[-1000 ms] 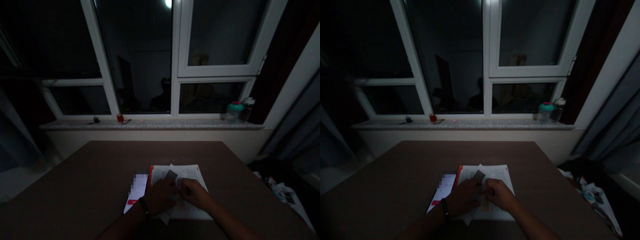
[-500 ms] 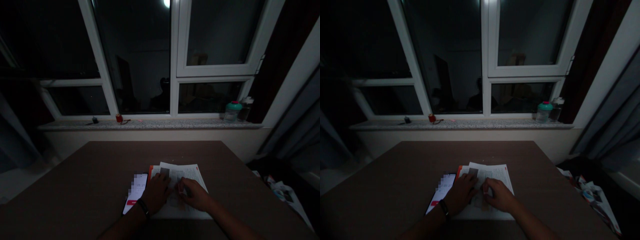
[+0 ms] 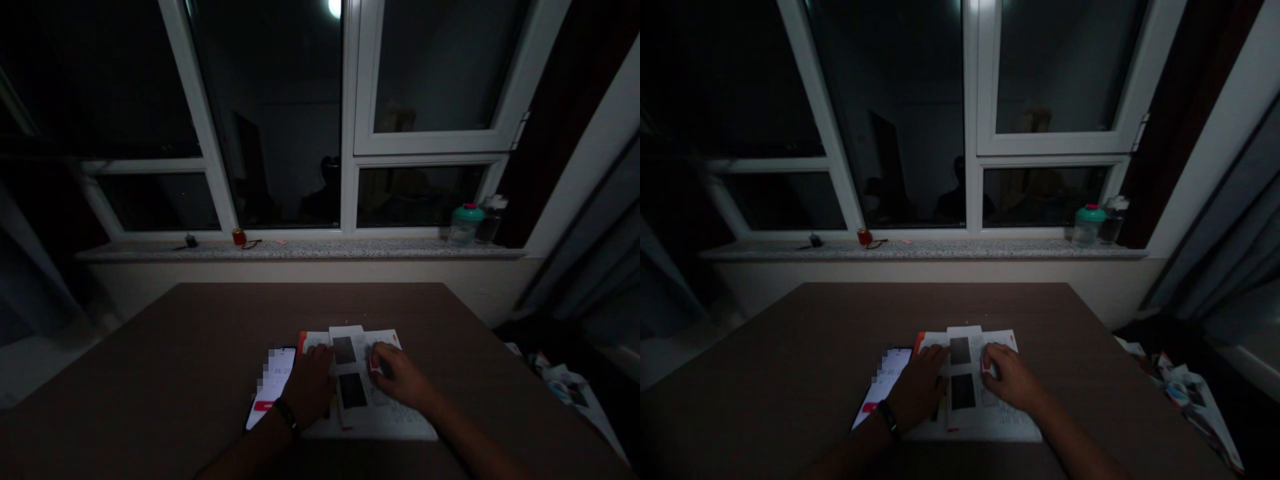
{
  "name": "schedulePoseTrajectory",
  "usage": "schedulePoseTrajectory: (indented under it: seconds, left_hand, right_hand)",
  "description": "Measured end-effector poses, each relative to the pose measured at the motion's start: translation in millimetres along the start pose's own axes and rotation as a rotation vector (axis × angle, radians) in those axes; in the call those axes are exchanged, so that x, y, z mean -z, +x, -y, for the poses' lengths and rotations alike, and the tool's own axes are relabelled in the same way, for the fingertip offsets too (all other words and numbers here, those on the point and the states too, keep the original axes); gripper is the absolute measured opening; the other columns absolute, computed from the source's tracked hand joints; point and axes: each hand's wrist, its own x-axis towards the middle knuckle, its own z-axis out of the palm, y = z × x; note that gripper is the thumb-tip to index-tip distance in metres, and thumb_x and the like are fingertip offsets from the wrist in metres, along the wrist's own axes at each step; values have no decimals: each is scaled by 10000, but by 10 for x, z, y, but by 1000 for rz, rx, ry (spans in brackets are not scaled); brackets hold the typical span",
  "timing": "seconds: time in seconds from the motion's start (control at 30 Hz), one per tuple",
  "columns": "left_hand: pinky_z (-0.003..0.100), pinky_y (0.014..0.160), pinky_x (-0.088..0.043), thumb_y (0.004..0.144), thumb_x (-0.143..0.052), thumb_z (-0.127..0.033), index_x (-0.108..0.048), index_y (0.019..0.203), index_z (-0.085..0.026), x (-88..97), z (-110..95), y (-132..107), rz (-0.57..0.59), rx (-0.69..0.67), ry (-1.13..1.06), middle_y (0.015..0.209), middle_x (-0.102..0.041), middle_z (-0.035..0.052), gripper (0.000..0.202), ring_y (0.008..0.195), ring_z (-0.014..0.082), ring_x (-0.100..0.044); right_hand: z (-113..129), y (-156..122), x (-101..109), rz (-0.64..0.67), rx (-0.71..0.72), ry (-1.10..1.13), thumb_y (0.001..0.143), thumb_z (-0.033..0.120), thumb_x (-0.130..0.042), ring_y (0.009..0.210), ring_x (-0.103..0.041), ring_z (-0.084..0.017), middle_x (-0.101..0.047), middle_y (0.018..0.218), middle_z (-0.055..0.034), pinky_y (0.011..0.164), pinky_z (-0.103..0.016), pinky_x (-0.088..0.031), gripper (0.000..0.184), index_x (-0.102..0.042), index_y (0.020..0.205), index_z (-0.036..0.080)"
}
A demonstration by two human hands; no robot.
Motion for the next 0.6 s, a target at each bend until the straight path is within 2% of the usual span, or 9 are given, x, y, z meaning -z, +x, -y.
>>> schedulePoseTrajectory:
  seconds: [0.17,0.43,0.6]
  left_hand:
    - [446,1035,-350,817,-503,-112,-406,1389,-182,-14,-3,2,30,10,8,1323,-507,108,584,1194,295,-450]
    - [447,1062,-336,829,-527,-171,-407,1397,-160,31,-60,-7,38,-29,-63,1329,-514,116,580,1225,297,-440]
    - [439,1112,-297,746,-539,-124,-369,1428,-181,14,-37,-17,41,-52,-60,1433,-443,102,705,1311,283,-383]
  right_hand:
    - [-4,-3,-50,-22,-26,20,743,65,-550,797,-553,-177,-573,817,8,701,-261,-394,174,-488,793,219]
    - [-20,-4,-80,-16,-14,56,766,63,-549,767,-554,-161,-577,823,14,672,-244,-387,179,-486,820,222]
    - [-14,-7,-74,-18,-1,79,786,82,-550,782,-557,-167,-578,820,6,681,-247,-392,154,-485,811,219]
